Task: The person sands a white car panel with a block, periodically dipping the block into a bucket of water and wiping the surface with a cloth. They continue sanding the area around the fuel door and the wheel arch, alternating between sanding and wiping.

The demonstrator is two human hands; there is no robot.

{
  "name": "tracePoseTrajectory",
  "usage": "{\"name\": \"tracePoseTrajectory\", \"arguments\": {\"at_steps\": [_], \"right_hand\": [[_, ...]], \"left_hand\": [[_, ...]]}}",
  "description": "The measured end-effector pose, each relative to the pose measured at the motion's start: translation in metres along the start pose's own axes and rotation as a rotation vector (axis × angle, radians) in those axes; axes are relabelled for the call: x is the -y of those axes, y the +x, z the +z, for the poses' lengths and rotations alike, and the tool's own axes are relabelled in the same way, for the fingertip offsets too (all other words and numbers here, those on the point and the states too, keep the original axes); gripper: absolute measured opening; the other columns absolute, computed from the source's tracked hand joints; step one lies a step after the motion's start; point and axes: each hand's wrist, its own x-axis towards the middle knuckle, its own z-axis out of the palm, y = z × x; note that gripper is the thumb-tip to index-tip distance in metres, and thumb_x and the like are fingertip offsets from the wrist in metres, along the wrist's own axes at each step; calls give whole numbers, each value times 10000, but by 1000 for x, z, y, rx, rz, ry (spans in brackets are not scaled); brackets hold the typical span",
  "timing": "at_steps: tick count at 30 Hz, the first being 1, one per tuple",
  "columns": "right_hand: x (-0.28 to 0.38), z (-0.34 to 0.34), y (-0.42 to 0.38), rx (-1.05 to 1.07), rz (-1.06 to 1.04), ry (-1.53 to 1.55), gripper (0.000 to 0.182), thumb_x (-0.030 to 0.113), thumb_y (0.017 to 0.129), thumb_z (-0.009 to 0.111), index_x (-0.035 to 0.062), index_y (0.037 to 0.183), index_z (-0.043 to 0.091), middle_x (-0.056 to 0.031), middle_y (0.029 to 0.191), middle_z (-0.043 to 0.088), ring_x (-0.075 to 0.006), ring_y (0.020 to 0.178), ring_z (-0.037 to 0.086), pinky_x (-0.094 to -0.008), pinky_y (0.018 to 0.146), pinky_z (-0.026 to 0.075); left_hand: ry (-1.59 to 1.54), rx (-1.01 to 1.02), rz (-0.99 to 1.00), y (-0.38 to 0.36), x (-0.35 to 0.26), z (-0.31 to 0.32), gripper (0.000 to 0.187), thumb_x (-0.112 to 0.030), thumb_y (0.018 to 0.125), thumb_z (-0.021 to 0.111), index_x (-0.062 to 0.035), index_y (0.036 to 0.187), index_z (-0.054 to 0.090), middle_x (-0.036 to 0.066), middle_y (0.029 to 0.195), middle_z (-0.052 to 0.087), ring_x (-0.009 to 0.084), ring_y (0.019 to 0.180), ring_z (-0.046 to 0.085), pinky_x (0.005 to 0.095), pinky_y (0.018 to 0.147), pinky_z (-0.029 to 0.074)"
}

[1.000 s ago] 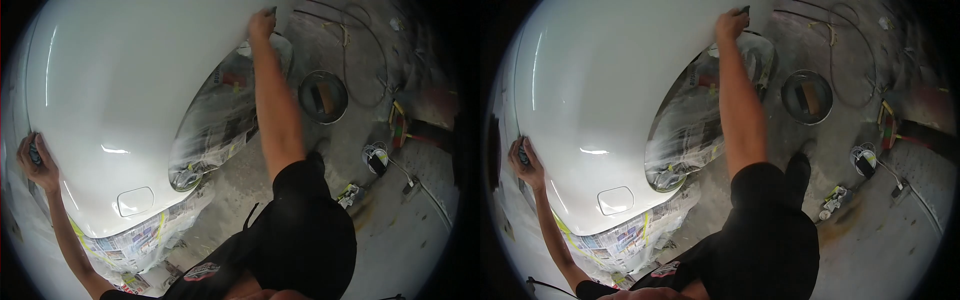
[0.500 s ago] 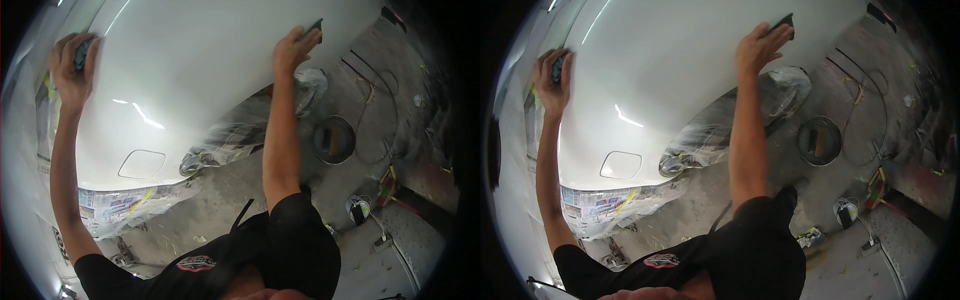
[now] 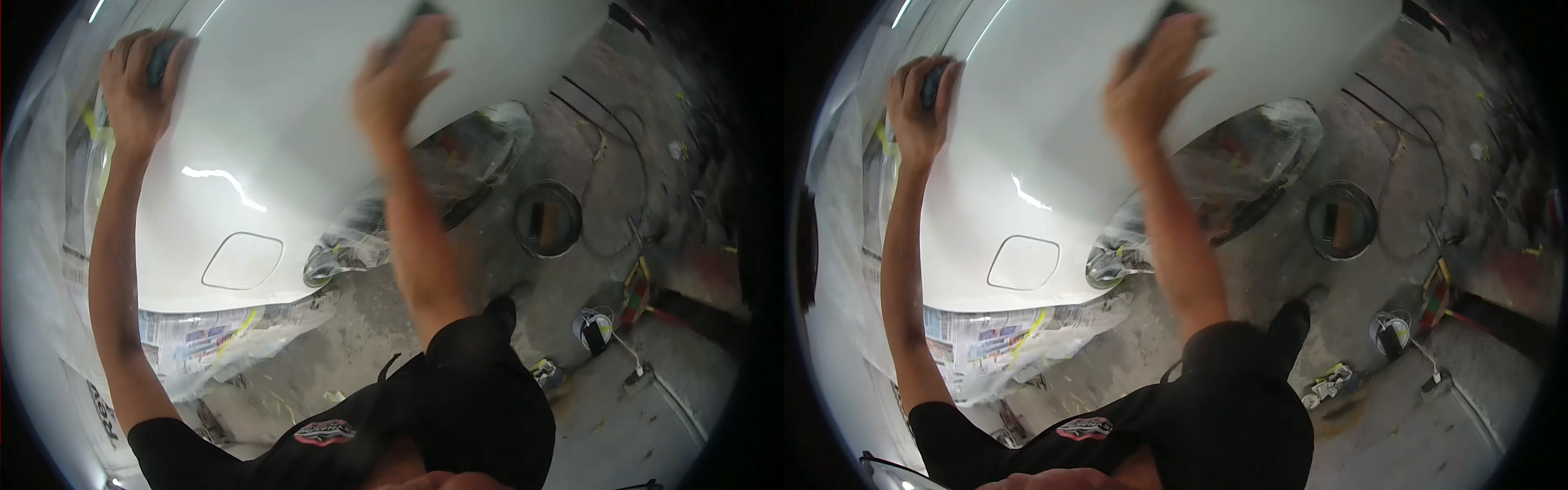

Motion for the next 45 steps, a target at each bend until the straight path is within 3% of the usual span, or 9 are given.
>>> {"name": "tracePoseTrajectory", "arguments": {"at_steps": [4, 10, 13, 18, 19, 27, 33, 37, 45], "right_hand": [[-1, 11, -142, 275, -366, 113, 745, 396, 1004, 496, 25, 1587, 216, -215, 1669, 131, -403, 1540, 144, -757, 1134, 37], [-164, -29, 66, -124, 356, 273, 652, 343, 1059, 406, -37, 1557, 225, -243, 1642, 186, -372, 1544, 139, -682, 1169, 160], [-131, -28, 81, -119, 425, 110, 653, 318, 1058, 416, -53, 1556, 216, -249, 1641, 182, -390, 1535, 158, -692, 1163, 159], [53, 11, -101, 217, -702, -111, 568, 143, 945, 554, 38, 1491, 440, -168, 1581, 406, -307, 1481, 358, -655, 1183, 130], [53, 13, -119, 267, -704, 67, 528, 141, 943, 556, 34, 1456, 488, -151, 1554, 452, -294, 1461, 389, -644, 1177, 174], [41, 7, 19, -108, -222, 22, 490, 95, 987, 477, -22, 1462, 458, -213, 1570, 392, -407, 1479, 322, -672, 1168, 185], [2, -19, -21, 119, -482, -5, 457, 113, 993, 498, 30, 1443, 500, -208, 1541, 437, -372, 1448, 397, -683, 1150, 211], [-59, -27, 111, -127, 265, 216, 468, 190, 1062, 406, -23, 1479, 393, -230, 1561, 383, -369, 1485, 321, -662, 1167, 207], [88, 9, -86, 300, -616, -10, 514, 138, 1008, 471, -23, 1491, 399, -223, 1591, 346, -380, 1488, 319, -679, 1157, 198]], "left_hand": [[-49, 19, -36, 6, -10, -4, 168, -181, 867, 787, -111, 1010, 733, 92, 1021, 696, 289, 950, 655, 409, 834, 506], [-69, 64, -48, 2, 1, 5, 174, -158, 907, 755, -74, 1057, 732, 111, 1067, 699, 297, 1009, 652, 413, 893, 502], [-50, 56, -47, 4, -6, -5, 177, -173, 890, 769, -80, 1036, 732, 108, 1053, 692, 293, 989, 645, 408, 883, 494], [-62, -20, -114, 6, -14, -6, 185, -215, 857, 783, -129, 1009, 720, 80, 1040, 662, 290, 947, 612, 409, 825, 469], [-67, -23, -119, 5, -15, -7, 188, -220, 856, 783, -134, 1010, 718, 74, 1040, 659, 286, 947, 610, 408, 820, 465], [-91, -52, -198, 2, -15, -6, 190, -248, 854, 778, -142, 997, 708, 44, 1013, 642, 267, 955, 597, 393, 804, 445], [-91, -80, -208, 2, -14, -2, 186, -258, 861, 772, -139, 987, 705, 44, 1007, 639, 267, 946, 591, 396, 790, 447], [-108, -106, -189, 3, -13, -2, 190, -260, 860, 773, -129, 977, 701, 51, 998, 640, 273, 935, 589, 399, 777, 450], [-127, -144, -230, -1, -9, 1, 198, -252, 859, 769, -81, 889, 675, 79, 867, 616, 291, 847, 586, 405, 738, 455]]}}
